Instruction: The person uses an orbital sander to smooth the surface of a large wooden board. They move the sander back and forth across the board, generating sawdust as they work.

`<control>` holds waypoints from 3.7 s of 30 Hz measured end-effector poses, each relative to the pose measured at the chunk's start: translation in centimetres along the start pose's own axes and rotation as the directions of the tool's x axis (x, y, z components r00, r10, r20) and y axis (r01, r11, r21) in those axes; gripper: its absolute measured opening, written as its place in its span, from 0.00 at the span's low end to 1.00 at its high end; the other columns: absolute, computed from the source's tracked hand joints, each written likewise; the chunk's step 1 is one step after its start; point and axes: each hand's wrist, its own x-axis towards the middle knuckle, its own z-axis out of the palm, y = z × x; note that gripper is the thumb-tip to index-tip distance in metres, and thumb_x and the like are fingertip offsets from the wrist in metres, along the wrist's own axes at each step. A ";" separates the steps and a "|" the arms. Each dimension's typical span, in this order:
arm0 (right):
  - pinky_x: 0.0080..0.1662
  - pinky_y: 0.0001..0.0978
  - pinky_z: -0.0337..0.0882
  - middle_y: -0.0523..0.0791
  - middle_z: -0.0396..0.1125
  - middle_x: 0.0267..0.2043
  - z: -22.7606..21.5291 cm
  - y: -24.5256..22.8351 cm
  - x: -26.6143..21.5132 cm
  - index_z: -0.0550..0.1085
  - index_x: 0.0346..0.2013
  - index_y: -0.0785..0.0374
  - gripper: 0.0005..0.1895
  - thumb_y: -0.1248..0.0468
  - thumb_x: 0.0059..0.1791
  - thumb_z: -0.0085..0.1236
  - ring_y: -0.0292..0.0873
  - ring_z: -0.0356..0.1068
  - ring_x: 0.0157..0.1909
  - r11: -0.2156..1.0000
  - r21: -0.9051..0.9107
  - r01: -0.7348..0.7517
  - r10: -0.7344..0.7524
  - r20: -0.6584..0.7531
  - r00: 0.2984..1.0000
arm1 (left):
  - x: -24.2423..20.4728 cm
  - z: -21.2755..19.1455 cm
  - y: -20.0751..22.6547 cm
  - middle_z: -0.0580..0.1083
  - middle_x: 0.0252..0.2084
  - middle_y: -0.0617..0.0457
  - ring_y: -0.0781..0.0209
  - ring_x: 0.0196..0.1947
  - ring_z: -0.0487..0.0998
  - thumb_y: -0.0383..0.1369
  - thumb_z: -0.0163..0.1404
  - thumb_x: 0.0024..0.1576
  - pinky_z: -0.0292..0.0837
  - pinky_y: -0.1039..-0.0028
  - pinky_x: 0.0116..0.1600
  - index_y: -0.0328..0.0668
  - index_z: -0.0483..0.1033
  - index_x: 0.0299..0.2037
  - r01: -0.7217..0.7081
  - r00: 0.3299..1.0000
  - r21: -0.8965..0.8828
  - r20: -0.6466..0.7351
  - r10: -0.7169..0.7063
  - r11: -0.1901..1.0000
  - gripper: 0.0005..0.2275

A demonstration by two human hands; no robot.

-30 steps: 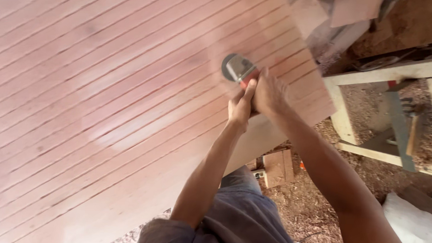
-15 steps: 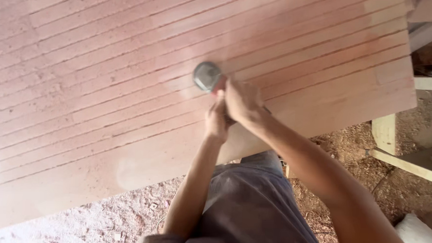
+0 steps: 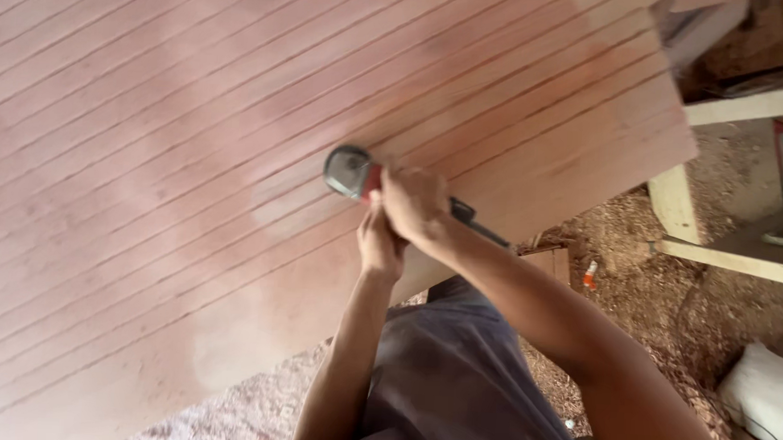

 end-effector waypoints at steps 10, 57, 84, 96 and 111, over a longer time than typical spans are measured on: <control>0.50 0.58 0.68 0.56 0.74 0.41 -6.2 19.5 1.6 0.65 0.49 0.67 0.24 0.53 0.49 0.60 0.59 0.75 0.45 0.883 0.227 -0.411 0.418 0.017 0.908 | 14.6 11.6 -14.1 0.76 0.53 0.42 0.52 0.50 0.80 0.51 0.52 0.59 0.83 0.62 0.49 0.32 0.70 0.62 0.440 0.852 0.525 -0.500 -0.154 0.728 0.30; 0.40 0.55 0.74 0.59 0.74 0.33 -6.4 14.6 0.0 0.66 0.45 0.68 0.24 0.53 0.48 0.62 0.61 0.77 0.38 0.939 0.148 -0.311 0.291 0.142 0.946 | 9.2 9.9 -10.7 0.73 0.57 0.46 0.55 0.53 0.78 0.49 0.45 0.64 0.81 0.61 0.52 0.39 0.68 0.65 0.435 0.823 0.473 -0.555 -0.124 0.766 0.25; 0.29 0.48 0.73 0.51 0.74 0.30 -0.3 6.9 -3.2 0.68 0.47 0.61 0.24 0.47 0.47 0.58 0.53 0.76 0.30 0.992 -0.069 -0.108 0.103 -0.074 0.992 | 1.3 5.5 -7.7 0.72 0.57 0.42 0.54 0.55 0.75 0.52 0.45 0.65 0.75 0.65 0.54 0.31 0.65 0.66 0.183 0.837 0.390 -0.543 0.065 0.902 0.30; 0.35 0.54 0.72 0.52 0.73 0.28 -6.4 26.9 -1.2 0.66 0.44 0.64 0.23 0.47 0.52 0.56 0.57 0.75 0.33 0.912 0.087 -0.402 0.401 0.021 0.916 | 15.5 11.5 -22.4 0.70 0.64 0.45 0.51 0.64 0.72 0.53 0.52 0.58 0.74 0.57 0.64 0.38 0.63 0.69 0.464 0.832 0.481 -0.524 -0.180 0.744 0.34; 0.35 0.41 0.71 0.46 0.71 0.31 -10.0 44.1 1.7 0.67 0.46 0.66 0.18 0.52 0.56 0.53 0.43 0.68 0.27 0.860 0.050 -0.508 0.506 0.049 0.861 | 27.3 14.6 -35.5 0.71 0.61 0.38 0.46 0.57 0.78 0.58 0.50 0.54 0.81 0.55 0.55 0.38 0.63 0.68 0.564 0.812 0.600 -0.530 -0.245 0.567 0.38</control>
